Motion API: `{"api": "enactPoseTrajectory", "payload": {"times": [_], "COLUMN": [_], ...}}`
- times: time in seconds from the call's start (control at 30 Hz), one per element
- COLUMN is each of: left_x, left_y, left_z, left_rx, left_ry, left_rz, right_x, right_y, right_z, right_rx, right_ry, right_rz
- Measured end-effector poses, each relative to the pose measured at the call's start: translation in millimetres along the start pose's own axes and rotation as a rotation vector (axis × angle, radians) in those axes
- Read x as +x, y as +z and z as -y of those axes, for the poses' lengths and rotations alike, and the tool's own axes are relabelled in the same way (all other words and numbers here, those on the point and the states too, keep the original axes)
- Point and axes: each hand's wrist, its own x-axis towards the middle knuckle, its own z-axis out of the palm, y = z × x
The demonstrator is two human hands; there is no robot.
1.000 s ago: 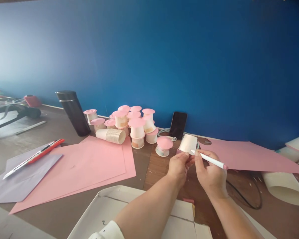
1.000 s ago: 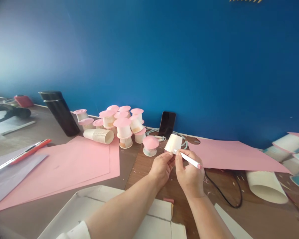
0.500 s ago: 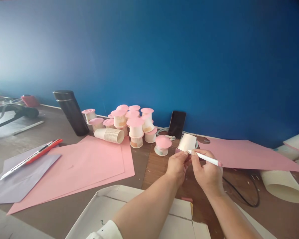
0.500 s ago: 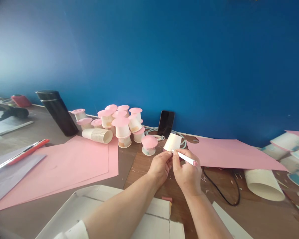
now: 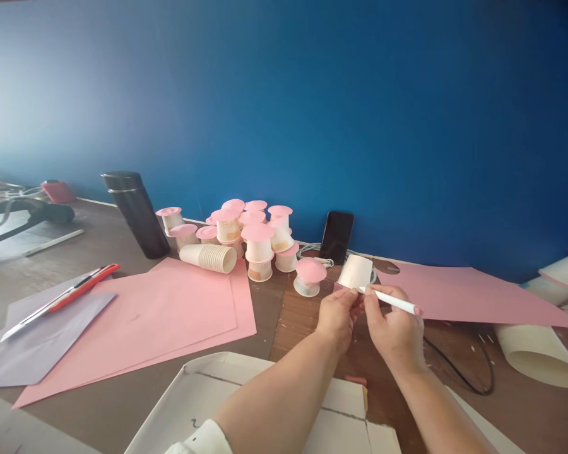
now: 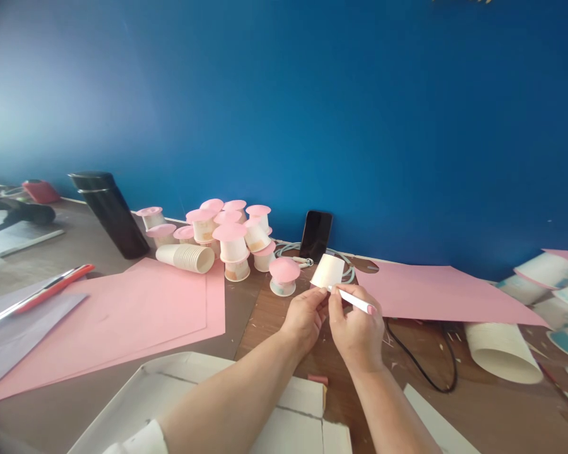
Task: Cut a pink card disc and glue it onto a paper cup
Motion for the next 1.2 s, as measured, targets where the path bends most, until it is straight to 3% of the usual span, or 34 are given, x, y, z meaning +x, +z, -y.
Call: {"api": "enactPoseTrajectory", "payload": {"times": [0.33,0.57,0.67,1.2], "left_x": [1.4,1.3,0.4,-4.4], "left_y": [-0.8,1.4,2.9,7.3], "left_z": [1.8,-2.0,-3.7,-6.3], "left_rx": [0.006,-0.077,-0.104,-0.078], "left_ry": [-0.013,-0.066,-0.085,-0.094], "left_rz": [-0.010,-0.086,-0.110,-0.072], "right_x": [-0.9,2.2,1.5,-3.6], "right_y": [0.1,-5.6,-7.1,-7.2], "right_z": [0.2,-0.1,-1.5,-2.0], "right_rx": [-0.002,0.019,0.029,0.018], "right_ry": [0.031,0.018,-0.010,-0.032], "right_rz": [0.026,-0.047,-0.013,0.028]}}
